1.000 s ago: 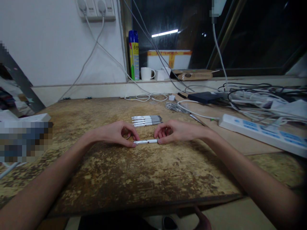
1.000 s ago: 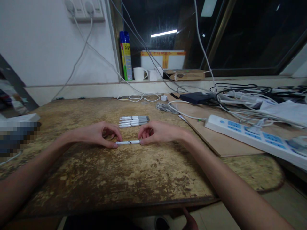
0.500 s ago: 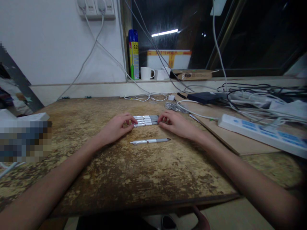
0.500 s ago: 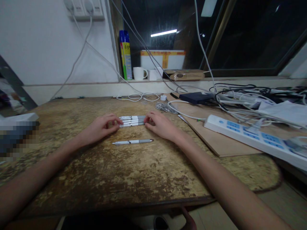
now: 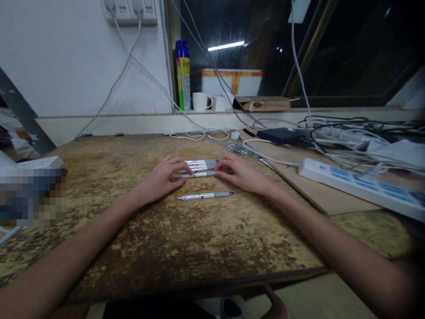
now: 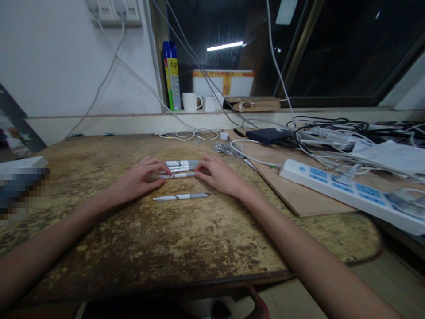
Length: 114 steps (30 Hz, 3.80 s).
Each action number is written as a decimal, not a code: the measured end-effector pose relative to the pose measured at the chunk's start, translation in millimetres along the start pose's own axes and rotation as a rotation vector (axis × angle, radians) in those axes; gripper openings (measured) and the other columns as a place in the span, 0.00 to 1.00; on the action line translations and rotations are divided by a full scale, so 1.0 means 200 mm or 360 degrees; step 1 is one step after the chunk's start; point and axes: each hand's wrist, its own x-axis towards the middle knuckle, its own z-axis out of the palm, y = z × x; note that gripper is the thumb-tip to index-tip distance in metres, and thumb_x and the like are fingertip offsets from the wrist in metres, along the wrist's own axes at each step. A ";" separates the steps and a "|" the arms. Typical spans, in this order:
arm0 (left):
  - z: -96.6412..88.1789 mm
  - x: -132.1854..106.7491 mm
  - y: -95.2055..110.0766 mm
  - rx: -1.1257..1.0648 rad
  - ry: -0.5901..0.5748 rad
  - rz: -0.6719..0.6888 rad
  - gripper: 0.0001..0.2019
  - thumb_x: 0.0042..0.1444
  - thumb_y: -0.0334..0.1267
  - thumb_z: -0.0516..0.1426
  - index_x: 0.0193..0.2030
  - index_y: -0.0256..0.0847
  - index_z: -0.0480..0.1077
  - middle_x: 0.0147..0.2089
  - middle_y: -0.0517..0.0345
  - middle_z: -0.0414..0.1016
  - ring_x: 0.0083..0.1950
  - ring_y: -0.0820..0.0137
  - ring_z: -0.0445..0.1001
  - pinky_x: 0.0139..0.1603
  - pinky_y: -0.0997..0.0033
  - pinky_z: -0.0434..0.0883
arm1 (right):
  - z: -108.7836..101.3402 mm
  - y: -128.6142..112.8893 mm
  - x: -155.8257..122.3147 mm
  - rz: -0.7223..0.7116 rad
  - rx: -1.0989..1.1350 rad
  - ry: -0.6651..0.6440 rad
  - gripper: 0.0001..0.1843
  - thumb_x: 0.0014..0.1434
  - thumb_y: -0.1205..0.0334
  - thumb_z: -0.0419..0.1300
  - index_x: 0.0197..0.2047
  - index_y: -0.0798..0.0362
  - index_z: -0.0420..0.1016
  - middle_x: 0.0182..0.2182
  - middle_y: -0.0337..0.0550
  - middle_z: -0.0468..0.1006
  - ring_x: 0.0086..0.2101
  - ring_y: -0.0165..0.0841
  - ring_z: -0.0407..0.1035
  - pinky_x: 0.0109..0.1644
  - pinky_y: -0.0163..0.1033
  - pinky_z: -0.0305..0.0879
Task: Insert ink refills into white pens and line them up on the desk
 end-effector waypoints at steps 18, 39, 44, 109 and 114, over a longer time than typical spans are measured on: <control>-0.01 0.00 0.10 0.0082 0.0112 -0.0148 0.12 0.73 0.42 0.51 0.54 0.41 0.71 0.50 0.53 0.79 0.46 0.64 0.76 0.48 0.65 0.69 | 0.03 -0.13 0.02 -0.0078 -0.0046 0.0018 0.10 0.74 0.61 0.51 0.47 0.52 0.72 0.42 0.50 0.79 0.43 0.41 0.72 0.50 0.44 0.65; 0.05 0.07 0.12 -0.0035 0.0035 -0.0491 0.21 0.73 0.45 0.44 0.38 0.40 0.73 0.38 0.51 0.81 0.38 0.61 0.76 0.41 0.61 0.68 | 0.05 -0.18 0.05 -0.0131 -0.0790 0.0103 0.16 0.59 0.80 0.52 0.43 0.52 0.72 0.41 0.52 0.82 0.43 0.46 0.72 0.49 0.47 0.60; 0.06 0.08 0.10 -0.0265 -0.0001 -0.0558 0.22 0.72 0.47 0.45 0.30 0.42 0.68 0.30 0.54 0.76 0.30 0.64 0.70 0.33 0.65 0.65 | 0.04 -0.19 0.05 -0.0139 -0.0805 0.0137 0.16 0.63 0.79 0.50 0.45 0.54 0.73 0.41 0.54 0.81 0.44 0.45 0.71 0.50 0.47 0.60; 0.05 0.02 0.13 -0.0260 0.0071 -0.0384 0.19 0.74 0.44 0.48 0.34 0.39 0.71 0.29 0.62 0.72 0.30 0.70 0.69 0.36 0.70 0.61 | 0.05 -0.19 0.03 0.0060 0.0609 0.0225 0.09 0.69 0.58 0.59 0.45 0.51 0.78 0.37 0.43 0.83 0.38 0.36 0.76 0.45 0.41 0.69; 0.04 0.01 0.13 -0.0298 0.0067 -0.0402 0.21 0.75 0.44 0.46 0.35 0.39 0.73 0.28 0.62 0.73 0.29 0.70 0.69 0.35 0.70 0.61 | 0.04 -0.16 0.04 0.0036 0.0623 0.0320 0.07 0.62 0.61 0.65 0.44 0.50 0.77 0.40 0.43 0.82 0.38 0.36 0.75 0.44 0.41 0.70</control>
